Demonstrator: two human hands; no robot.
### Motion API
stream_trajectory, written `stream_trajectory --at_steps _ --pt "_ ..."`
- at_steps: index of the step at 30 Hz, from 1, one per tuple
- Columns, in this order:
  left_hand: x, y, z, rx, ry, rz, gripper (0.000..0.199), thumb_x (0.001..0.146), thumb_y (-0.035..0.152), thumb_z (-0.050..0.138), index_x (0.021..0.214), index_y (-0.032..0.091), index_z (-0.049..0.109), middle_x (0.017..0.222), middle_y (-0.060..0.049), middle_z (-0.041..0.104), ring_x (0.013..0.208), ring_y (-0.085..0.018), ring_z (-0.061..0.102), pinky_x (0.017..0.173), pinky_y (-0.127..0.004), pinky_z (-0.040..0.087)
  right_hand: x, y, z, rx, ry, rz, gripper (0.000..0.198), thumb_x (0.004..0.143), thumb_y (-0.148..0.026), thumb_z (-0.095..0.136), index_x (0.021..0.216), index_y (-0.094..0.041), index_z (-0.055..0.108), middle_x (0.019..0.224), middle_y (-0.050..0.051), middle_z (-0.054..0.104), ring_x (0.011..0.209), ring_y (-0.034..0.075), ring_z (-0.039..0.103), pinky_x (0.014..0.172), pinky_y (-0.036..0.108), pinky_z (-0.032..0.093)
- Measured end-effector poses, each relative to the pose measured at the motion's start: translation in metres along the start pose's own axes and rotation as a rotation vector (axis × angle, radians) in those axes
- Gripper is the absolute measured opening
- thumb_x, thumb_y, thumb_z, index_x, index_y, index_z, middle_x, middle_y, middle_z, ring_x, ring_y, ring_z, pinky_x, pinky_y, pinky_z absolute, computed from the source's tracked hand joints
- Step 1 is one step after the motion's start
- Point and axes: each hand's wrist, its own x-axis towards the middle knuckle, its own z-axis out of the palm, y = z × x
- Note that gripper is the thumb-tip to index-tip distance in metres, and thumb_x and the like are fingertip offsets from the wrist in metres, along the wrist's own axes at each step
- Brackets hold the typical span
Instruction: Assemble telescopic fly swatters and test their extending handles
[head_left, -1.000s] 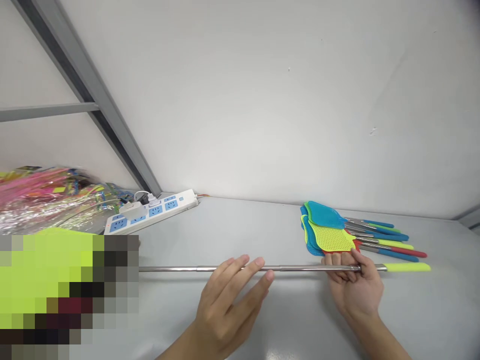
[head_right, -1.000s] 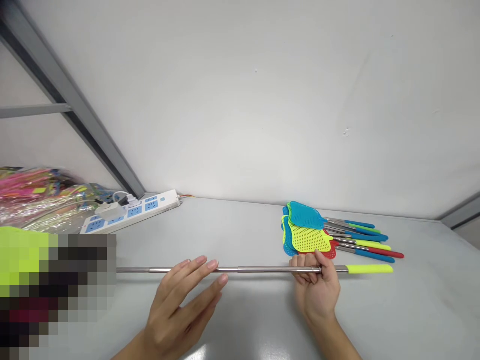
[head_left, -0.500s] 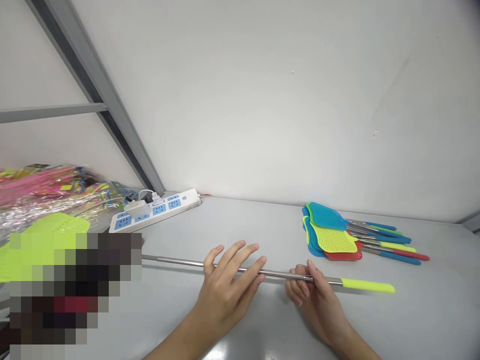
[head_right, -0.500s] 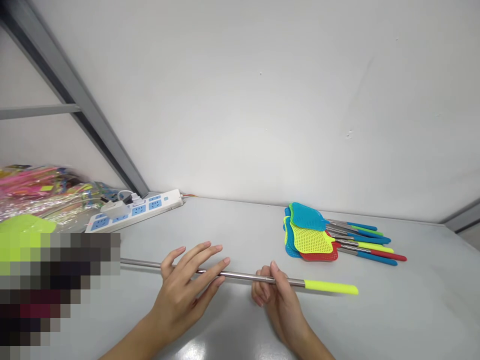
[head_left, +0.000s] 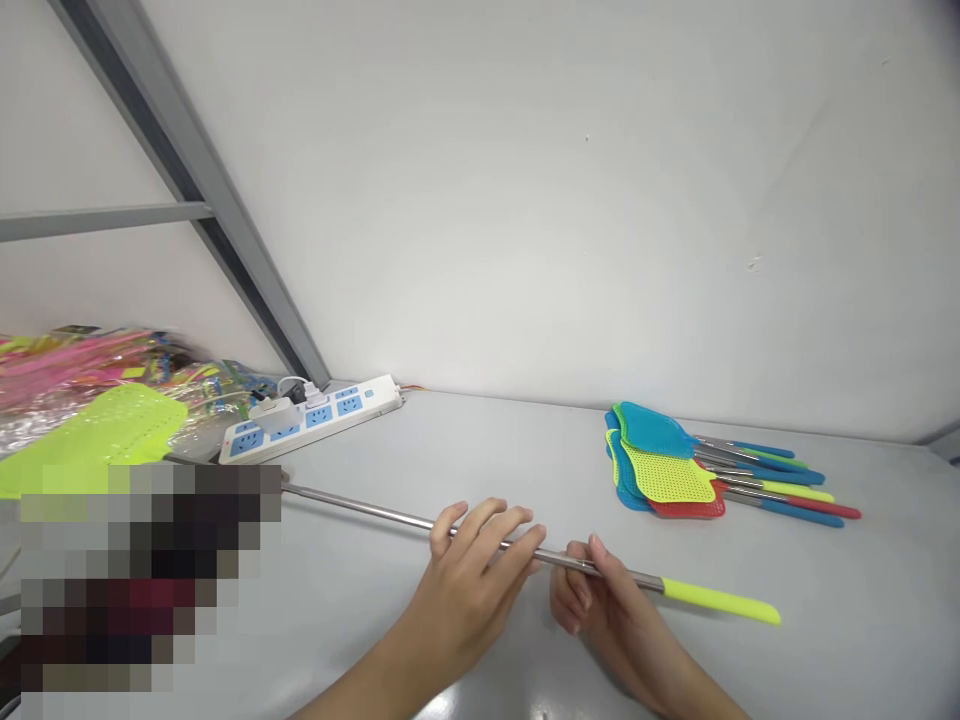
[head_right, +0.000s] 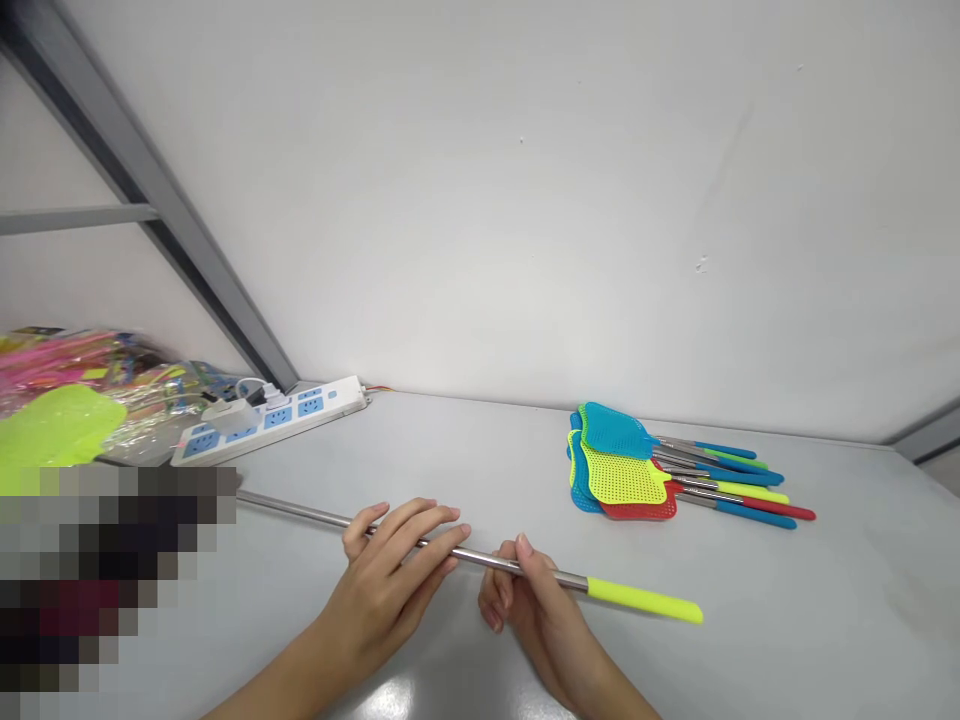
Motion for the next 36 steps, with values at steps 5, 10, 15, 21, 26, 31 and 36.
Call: stream_trajectory --at_steps 5,10,15,21,26,31,36 --pt "-0.003 0.006 0.004 0.018 -0.044 0.066 0.024 0.082 0.018 0.045 0.103 0.023 0.054 0.092 0.0 0.062 0.088 -0.015 0.052 0.081 -0.032 0.025 -0.001 0.009 0.004 0.006 -0.023 0.029 0.041 0.082 -0.046 0.034 0.053 -0.018 0.043 0.053 -0.001 0.034 0.051 0.012 0.03 0.053 0.027 0.025" --pt "-0.007 0.008 0.006 0.007 -0.091 0.083 0.026 0.082 0.014 0.043 0.105 0.022 0.053 0.086 0.0 0.061 0.085 -0.015 0.051 0.076 -0.032 0.024 -0.001 0.011 0.005 -0.019 0.006 0.037 0.041 0.08 -0.044 0.04 0.05 -0.017 0.042 0.051 -0.001 0.035 0.049 0.011 0.031 0.051 0.026 0.025" --pt "-0.006 0.011 0.005 0.016 -0.067 0.059 0.02 0.084 0.016 0.041 0.095 0.02 0.056 0.071 0.002 0.058 0.07 -0.013 0.05 0.066 -0.031 0.023 -0.002 0.01 0.008 -0.039 0.043 0.031 0.04 0.079 -0.042 0.043 0.048 -0.017 0.042 0.047 -0.002 0.035 0.048 0.011 0.031 0.051 0.026 0.025" --pt "-0.005 0.012 0.004 0.035 -0.015 0.073 0.014 0.082 0.019 0.047 0.09 0.019 0.058 0.065 0.003 0.056 0.063 -0.011 0.047 0.061 -0.031 0.021 -0.003 0.01 0.004 -0.067 0.064 0.031 0.038 0.078 -0.041 0.046 0.048 -0.017 0.046 0.048 -0.002 0.037 0.05 0.012 0.034 0.053 0.027 0.025" --pt "-0.005 0.012 0.003 0.071 0.029 0.087 0.009 0.079 0.02 0.052 0.086 0.02 0.058 0.06 0.005 0.054 0.059 -0.01 0.044 0.057 -0.03 0.018 -0.004 0.01 0.003 -0.04 0.125 0.016 0.034 0.077 -0.037 0.048 0.049 -0.017 0.044 0.048 -0.002 0.036 0.052 0.012 0.034 0.054 0.027 0.025" --pt "-0.004 0.009 0.001 0.173 0.036 0.152 0.005 0.076 0.021 0.056 0.08 0.019 0.058 0.054 0.006 0.049 0.055 -0.008 0.041 0.054 -0.03 0.017 -0.006 0.004 0.007 -0.035 0.161 0.066 0.035 0.074 -0.035 0.05 0.048 -0.018 0.034 0.048 -0.005 0.023 0.046 0.009 0.021 0.047 0.027 0.016" --pt "0.0 0.005 0.001 0.301 0.085 0.239 0.008 0.074 0.025 0.059 0.078 0.018 0.058 0.051 0.006 0.045 0.054 -0.009 0.039 0.052 -0.029 0.015 -0.006 -0.002 0.01 -0.055 0.09 0.068 0.038 0.076 -0.033 0.046 0.046 -0.019 0.027 0.045 -0.006 0.019 0.044 0.008 0.017 0.047 0.028 0.011"
